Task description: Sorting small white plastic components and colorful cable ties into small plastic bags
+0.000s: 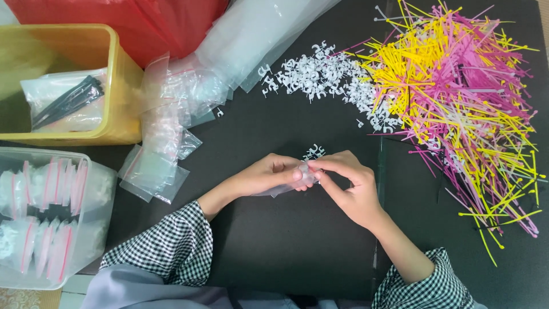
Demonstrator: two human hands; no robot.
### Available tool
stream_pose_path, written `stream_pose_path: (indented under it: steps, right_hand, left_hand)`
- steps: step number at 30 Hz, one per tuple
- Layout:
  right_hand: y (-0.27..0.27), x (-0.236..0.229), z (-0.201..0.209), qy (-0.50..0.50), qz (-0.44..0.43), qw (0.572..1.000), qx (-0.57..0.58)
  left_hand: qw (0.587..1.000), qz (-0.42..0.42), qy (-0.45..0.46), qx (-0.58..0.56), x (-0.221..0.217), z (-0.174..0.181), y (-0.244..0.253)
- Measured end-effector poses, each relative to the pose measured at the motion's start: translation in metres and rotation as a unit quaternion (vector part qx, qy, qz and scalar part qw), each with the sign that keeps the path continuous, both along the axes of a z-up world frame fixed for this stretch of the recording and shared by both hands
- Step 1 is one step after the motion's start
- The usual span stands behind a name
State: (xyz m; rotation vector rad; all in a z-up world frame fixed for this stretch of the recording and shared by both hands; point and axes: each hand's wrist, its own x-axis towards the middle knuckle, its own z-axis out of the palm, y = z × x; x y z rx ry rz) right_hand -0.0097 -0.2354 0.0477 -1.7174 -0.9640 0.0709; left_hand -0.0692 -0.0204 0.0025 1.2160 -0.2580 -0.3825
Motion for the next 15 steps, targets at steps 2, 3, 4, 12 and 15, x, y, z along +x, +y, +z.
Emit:
stream_pose_path:
  steps: [2, 3, 4, 12, 15]
  right_hand:
    - [-0.003, 0.001, -0.004, 0.004, -0.016, 1.0, 0.009]
    - [-0.005, 0.002, -0.006, 0.008, -0.031, 0.999, 0.017]
    - [-0.005, 0.005, -0.005, 0.008, -0.031, 0.999, 0.017]
    - [-0.004, 0.019, -0.023, -0.251, -0.011, 0.93, -0.268]
    - [-0.008, 0.022, -0.032, -0.265, -0.021, 0.931, -0.252]
  left_hand:
    - [1.0, -0.004, -0.001, -0.025, 0.0, -0.003, 0.003]
    - [0.999, -0.007, -0.003, -0.05, 0.0, -0.004, 0.004]
    - [0.999, -0.007, -0.003, -0.051, 0.001, -0.01, 0.004]
    - [0.944, 0.009, 0.108, -0.312, 0.012, -0.038, 0.021]
    - [0.932, 0.027, 0.137, -0.335, 0.013, -0.038, 0.023]
